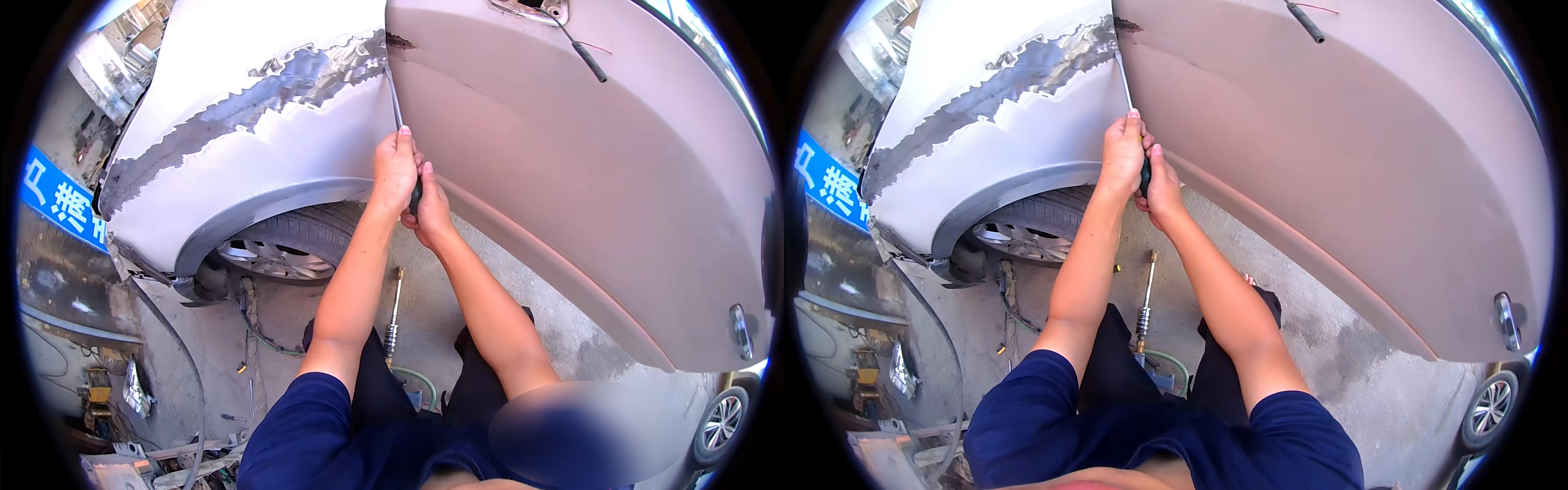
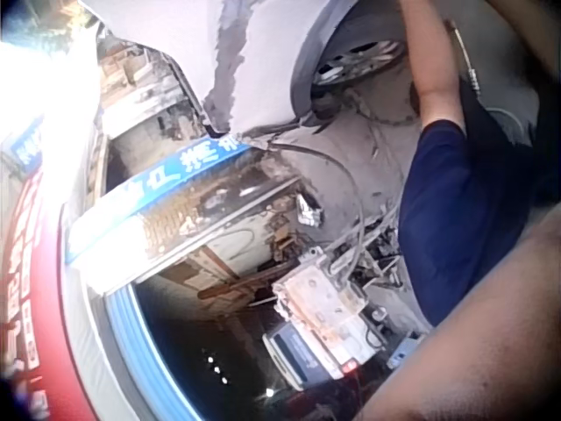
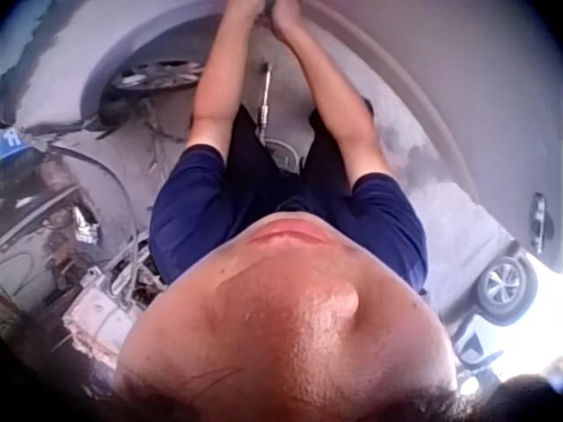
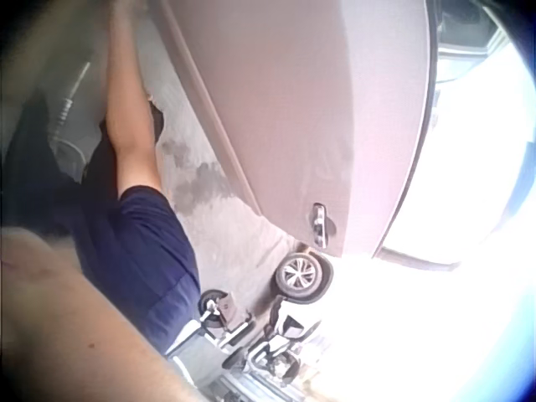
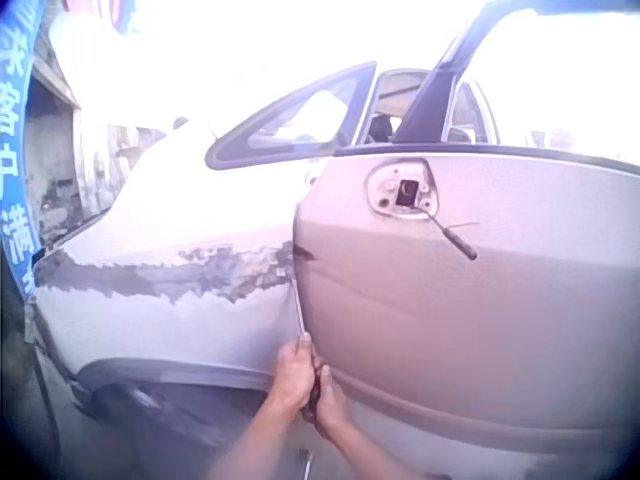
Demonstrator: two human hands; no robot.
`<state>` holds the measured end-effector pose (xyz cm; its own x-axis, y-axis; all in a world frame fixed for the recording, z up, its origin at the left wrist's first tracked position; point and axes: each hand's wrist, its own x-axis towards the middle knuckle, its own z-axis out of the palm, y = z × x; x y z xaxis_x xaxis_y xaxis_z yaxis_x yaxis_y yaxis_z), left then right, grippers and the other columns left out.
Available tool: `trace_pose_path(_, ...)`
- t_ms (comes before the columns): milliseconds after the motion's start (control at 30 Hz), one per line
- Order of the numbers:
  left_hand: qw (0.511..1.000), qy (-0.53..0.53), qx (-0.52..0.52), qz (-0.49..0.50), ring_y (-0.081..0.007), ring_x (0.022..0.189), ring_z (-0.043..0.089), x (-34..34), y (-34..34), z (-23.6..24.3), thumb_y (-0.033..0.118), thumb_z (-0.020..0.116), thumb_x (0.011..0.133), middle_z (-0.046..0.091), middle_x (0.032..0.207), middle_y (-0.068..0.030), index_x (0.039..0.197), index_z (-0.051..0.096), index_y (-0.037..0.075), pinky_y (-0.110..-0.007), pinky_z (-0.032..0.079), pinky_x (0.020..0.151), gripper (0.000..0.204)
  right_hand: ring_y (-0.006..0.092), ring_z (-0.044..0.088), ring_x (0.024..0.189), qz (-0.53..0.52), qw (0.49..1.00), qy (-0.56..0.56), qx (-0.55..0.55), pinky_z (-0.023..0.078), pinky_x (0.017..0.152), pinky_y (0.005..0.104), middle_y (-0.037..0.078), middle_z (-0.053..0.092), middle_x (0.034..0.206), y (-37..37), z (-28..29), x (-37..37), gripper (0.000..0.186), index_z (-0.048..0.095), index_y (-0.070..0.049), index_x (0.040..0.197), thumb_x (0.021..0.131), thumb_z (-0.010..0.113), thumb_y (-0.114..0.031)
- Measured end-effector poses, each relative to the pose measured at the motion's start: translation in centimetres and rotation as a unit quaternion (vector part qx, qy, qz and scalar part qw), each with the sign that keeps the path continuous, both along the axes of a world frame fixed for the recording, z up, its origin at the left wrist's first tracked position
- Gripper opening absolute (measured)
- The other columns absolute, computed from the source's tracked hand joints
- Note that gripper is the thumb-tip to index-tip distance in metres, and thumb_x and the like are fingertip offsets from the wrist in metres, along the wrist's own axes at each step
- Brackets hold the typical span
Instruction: The person uses a pneumatic dent puller to repeatedly tap and pull a dent on the rear quarter panel of a white car. They then switch to a screwdriver to pry and adjust the metal along the seam between the panel and the door.
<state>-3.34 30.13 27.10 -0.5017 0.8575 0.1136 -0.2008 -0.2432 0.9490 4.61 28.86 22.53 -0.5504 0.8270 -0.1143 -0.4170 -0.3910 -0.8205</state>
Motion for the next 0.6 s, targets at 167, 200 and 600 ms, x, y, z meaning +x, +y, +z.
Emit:
trace_pose_path(167, 0.999, 0.027, 0.015, 0.012, -0.0097, 0.054, 0.039, -0.4, 0.2, 0.6, 0.029, 0.042, 0.105, 0.038, 0.063, 0.0020, 0.072, 0.041, 0.007, -0.029, 0.037, 0.050, 0.040, 0.0074, 0.034, 0.044, -0.001, 0.999, 0.001, 0.047, 0.024, 0.038, 0.0237, -0.001, 0.047, 0.072, 0.5, 0.4, -0.4, 0.054, 0.052, -0.009, 0.108, 0.101, 0.031, -0.058)
trace_pose_path(200, 1.000, 0.019, 0.013, 0.017, -0.0098, 0.054, 0.039, -0.4, 0.3, 0.5, 0.029, 0.042, 0.105, 0.038, 0.063, 0.0020, 0.071, 0.041, 0.007, -0.029, 0.037, 0.049, 0.040, 0.0074, 0.034, 0.044, 0.000, 0.999, 0.001, 0.047, 0.024, 0.038, 0.0238, -0.001, 0.047, 0.072, 0.5, 0.3, -0.5, 0.055, 0.052, -0.008, 0.107, 0.101, 0.031, -0.058)
trace_pose_path(600, 0.999, -0.007, 0.014, 0.035, -0.0091, 0.053, 0.036, 0.4, 0.9, 0.8, 0.031, 0.041, 0.105, 0.036, 0.062, 0.0024, 0.072, 0.040, 0.008, -0.028, 0.034, 0.048, 0.041, 0.0073, 0.031, 0.041, -0.006, 0.997, -0.008, 0.072, 0.023, 0.037, 0.0246, 0.000, 0.046, 0.072, 1.4, -0.1, 0.1, 0.058, 0.053, -0.005, 0.106, 0.101, 0.033, -0.059)
